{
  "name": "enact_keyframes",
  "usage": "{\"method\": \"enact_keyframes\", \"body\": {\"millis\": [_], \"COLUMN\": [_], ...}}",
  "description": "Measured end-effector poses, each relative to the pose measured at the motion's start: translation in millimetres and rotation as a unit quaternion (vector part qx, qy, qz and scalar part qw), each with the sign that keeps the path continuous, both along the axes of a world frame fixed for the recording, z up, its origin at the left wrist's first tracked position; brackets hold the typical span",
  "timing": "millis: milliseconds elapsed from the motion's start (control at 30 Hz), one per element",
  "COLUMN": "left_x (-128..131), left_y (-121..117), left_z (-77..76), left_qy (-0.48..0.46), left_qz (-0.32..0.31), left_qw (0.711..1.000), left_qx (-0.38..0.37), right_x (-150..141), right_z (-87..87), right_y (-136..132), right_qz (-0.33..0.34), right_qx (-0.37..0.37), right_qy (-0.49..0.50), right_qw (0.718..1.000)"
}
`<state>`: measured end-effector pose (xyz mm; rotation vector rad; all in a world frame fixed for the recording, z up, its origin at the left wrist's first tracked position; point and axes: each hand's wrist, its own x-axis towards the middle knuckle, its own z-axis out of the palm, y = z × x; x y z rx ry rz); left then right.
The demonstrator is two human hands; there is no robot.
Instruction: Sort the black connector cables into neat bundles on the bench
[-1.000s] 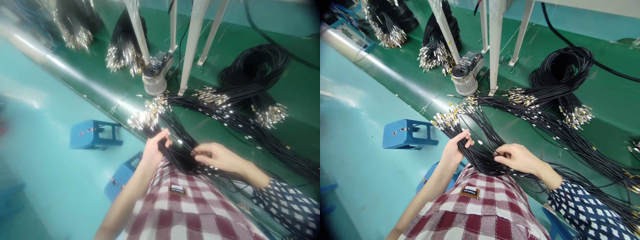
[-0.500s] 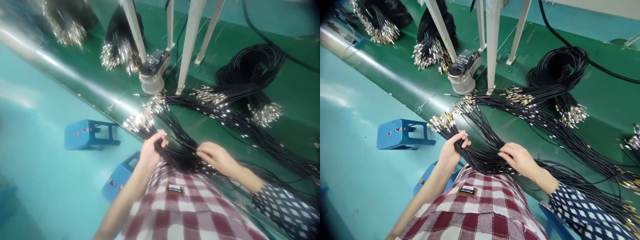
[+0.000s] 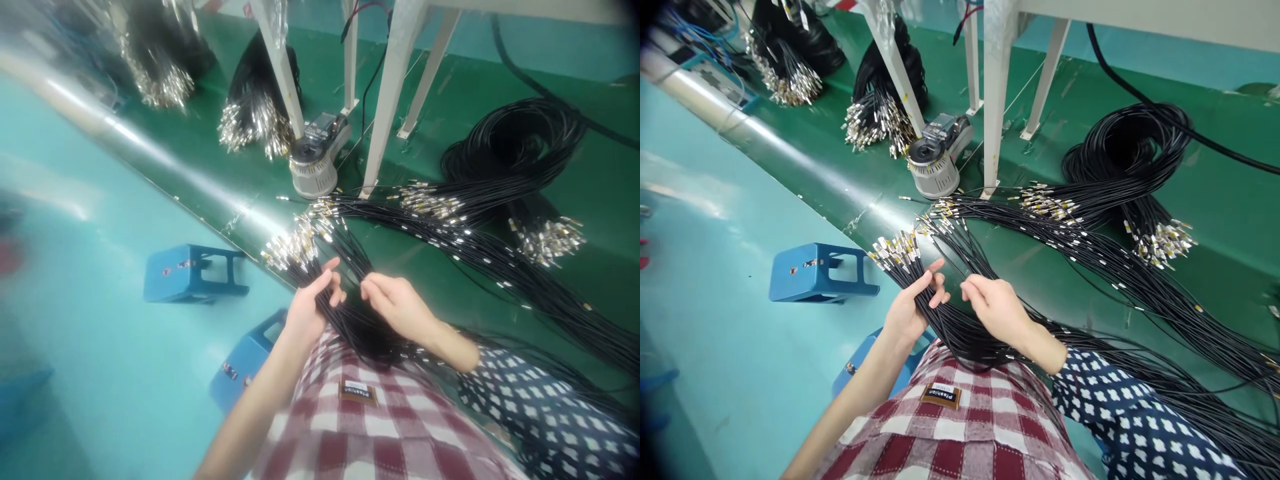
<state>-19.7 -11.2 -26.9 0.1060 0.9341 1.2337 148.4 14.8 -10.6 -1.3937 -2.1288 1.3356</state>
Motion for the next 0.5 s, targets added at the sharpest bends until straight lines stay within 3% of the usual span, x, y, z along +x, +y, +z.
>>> {"method": "enact_keyframes", "body": {"millis": [100,200,267,400,500], "left_x": [-3.1,-8.1,-12.0,-17.4,-18.2], "left_y": [0.0,-0.9,-2.1,-4.7,-6.8], "left_z": [-0.7,-5.1,-9.5,-17.7,-20.9], "left_qy": [-0.011,-0.032,-0.036,-0.018,-0.017], "left_qz": [-0.010,-0.020,0.005,0.068,0.075], "left_qw": [1.000,0.997,0.995,0.988,0.988], "left_qx": [-0.025,-0.072,-0.094,-0.135,-0.137], "right_x": [-16.7,-21.3,-24.4,-50.4,-76.8], "right_z": [8.8,0.5,-20.7,-79.1,-107.4], "right_y": [9.6,33.6,54.0,80.2,79.9], "right_qz": [0.062,0.168,0.170,0.066,0.044], "right_qx": [0.004,-0.088,-0.127,-0.057,-0.040], "right_qy": [-0.036,-0.051,-0.078,-0.164,-0.179], "right_qw": [0.997,0.981,0.974,0.983,0.982]}}
